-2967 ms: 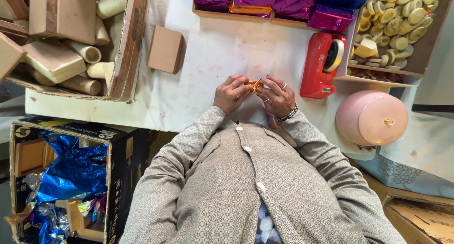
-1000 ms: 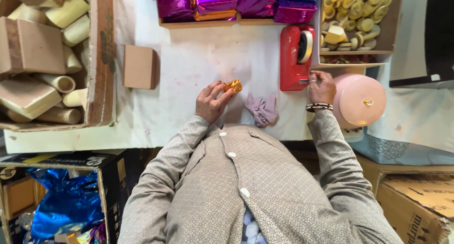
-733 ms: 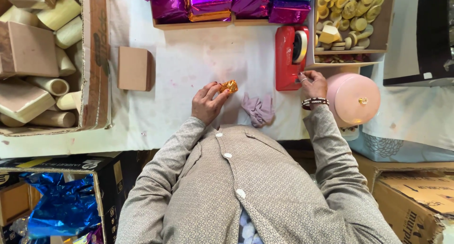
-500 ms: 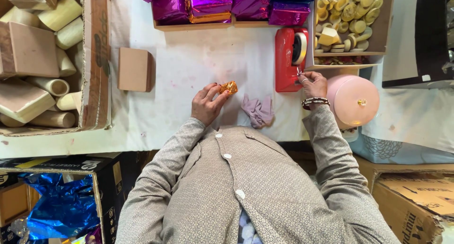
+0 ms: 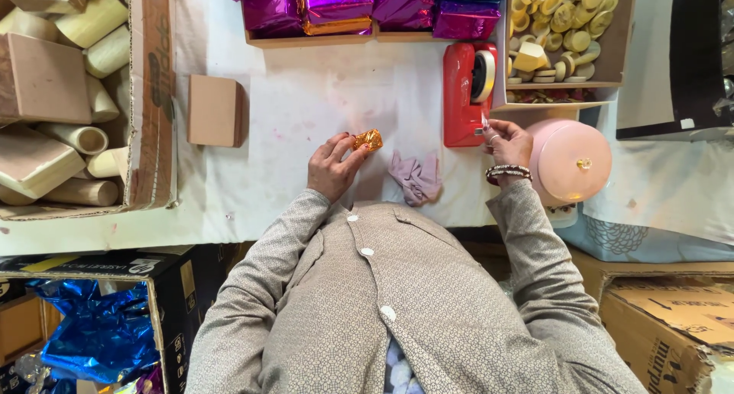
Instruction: The recorder is wrapping small blocks, likely soap bars, in aluminum foil and then in colored wrapping paper, using a tape dispenser.
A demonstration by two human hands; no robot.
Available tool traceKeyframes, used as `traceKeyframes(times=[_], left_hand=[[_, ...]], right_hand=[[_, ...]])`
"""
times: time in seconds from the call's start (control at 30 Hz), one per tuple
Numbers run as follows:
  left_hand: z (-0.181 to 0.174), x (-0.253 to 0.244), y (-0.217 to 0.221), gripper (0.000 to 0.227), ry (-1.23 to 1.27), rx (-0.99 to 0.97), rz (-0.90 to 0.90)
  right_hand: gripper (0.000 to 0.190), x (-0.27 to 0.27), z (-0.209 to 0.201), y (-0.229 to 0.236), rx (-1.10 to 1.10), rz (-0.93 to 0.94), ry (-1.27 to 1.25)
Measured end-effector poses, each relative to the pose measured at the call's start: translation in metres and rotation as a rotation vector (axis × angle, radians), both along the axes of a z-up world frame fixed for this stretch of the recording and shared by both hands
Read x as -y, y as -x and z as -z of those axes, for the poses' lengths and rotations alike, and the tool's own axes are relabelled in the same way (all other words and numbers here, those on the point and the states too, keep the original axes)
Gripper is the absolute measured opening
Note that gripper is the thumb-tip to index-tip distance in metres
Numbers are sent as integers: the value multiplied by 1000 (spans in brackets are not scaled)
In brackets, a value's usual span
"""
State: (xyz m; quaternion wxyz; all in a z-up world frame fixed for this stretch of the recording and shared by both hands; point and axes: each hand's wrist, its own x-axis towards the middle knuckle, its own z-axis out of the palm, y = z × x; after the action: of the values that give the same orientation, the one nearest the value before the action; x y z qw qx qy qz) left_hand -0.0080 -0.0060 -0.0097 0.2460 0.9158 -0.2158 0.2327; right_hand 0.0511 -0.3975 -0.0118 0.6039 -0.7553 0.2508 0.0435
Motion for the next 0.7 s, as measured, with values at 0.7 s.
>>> traceKeyframes(times=[0.7], left_hand=[[-7,3,0,15,104,-69,-29]], right_hand=[[23,0,37,18,64,109,40]])
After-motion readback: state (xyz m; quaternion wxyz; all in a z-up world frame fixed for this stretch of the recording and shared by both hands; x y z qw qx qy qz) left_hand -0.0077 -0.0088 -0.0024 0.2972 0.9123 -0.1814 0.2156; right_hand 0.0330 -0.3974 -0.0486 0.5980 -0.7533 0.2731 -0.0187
